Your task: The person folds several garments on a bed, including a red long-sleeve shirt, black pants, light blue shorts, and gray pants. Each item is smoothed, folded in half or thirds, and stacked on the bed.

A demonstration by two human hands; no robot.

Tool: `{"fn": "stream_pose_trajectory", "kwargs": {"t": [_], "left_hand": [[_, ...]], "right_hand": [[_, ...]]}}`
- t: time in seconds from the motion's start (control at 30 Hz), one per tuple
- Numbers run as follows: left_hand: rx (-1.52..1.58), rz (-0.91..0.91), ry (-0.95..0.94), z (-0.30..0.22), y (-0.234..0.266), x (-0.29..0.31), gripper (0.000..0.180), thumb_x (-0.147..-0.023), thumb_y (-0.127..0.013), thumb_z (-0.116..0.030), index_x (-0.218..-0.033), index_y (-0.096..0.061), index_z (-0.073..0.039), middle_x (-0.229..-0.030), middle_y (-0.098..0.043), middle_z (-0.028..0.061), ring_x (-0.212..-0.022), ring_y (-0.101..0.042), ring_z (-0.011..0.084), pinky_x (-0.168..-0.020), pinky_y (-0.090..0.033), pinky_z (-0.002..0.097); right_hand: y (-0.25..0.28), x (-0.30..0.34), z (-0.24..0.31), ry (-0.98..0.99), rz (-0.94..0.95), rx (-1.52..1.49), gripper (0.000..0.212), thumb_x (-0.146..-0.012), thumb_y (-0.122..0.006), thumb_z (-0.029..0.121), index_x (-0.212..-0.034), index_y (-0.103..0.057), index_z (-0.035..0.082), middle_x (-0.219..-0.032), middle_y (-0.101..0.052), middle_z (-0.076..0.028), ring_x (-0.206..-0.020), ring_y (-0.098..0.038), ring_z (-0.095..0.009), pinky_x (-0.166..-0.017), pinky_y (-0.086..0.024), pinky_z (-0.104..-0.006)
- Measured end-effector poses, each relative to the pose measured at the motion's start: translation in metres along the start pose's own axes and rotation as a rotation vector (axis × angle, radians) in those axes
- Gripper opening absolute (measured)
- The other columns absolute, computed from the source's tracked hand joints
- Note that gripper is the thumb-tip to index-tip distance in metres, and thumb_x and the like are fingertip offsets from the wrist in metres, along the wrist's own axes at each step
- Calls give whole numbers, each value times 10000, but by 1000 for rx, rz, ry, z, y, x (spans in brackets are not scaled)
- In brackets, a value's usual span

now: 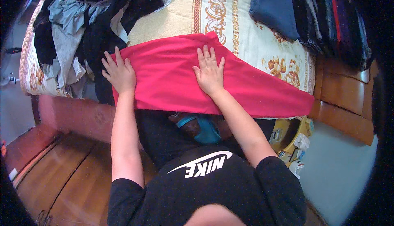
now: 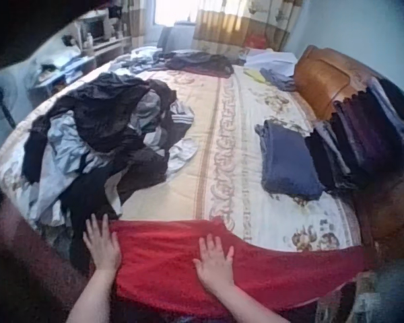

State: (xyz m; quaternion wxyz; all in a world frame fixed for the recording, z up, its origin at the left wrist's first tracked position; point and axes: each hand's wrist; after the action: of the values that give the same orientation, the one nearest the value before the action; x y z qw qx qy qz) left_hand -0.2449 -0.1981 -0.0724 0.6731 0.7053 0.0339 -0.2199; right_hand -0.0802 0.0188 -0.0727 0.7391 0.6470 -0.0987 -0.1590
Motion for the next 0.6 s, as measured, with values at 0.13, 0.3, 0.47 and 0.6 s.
{"fn": "stream_pose_trajectory", "kwargs": {"t": [0.13,0.3,0.47,0.6], "left_hand": [[-20,-27,-1,-1,-6,2,492,-878,-409,-339,-1339,-306,-204,-1381,-276,148,-1254,-279,347,-950,-268,552],[-32,-50,-14,0,-3,7,503,-866,-435,-334,-1335,-317,-197,-1388,-267,144,-1258,-279,336,-946,-272,554],[66,-52,-18,8,-3,9,518,-870,-425,-337,-1348,-286,-195,-1407,-223,141,-1276,-249,330,-942,-241,600],[120,-88,-84,6,9,38,563,-882,-397,-345,-1390,-174,-250,-1467,-46,43,-1344,-42,281,-903,-76,718]], "right_hand": [[22,4,-12,-94,10,94,658,-837,-461,420,-1382,-196,164,-1448,-138,-56,-1334,-112,-253,-958,-121,-663],[22,40,-80,-279,-20,167,622,-864,-422,405,-1385,-177,170,-1444,-159,-52,-1325,-156,-247,-943,-133,-676],[22,17,-124,-294,-88,-234,360,-860,-449,381,-1110,-523,132,-1207,-488,-101,-1119,-448,-268,-882,-318,-514],[52,-10,-122,-309,131,-232,374,-804,-517,454,-855,-639,104,-921,-631,-112,-890,-584,-286,-752,-414,-417]]}}
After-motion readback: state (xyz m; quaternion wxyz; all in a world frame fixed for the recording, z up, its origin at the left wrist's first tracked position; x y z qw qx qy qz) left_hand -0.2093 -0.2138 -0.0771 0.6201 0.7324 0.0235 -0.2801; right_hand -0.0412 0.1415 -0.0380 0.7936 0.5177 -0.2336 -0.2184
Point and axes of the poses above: each hand's wrist, its own x-axis away from the middle knuckle, its own y-axis out of the back of the hand, z = x × y
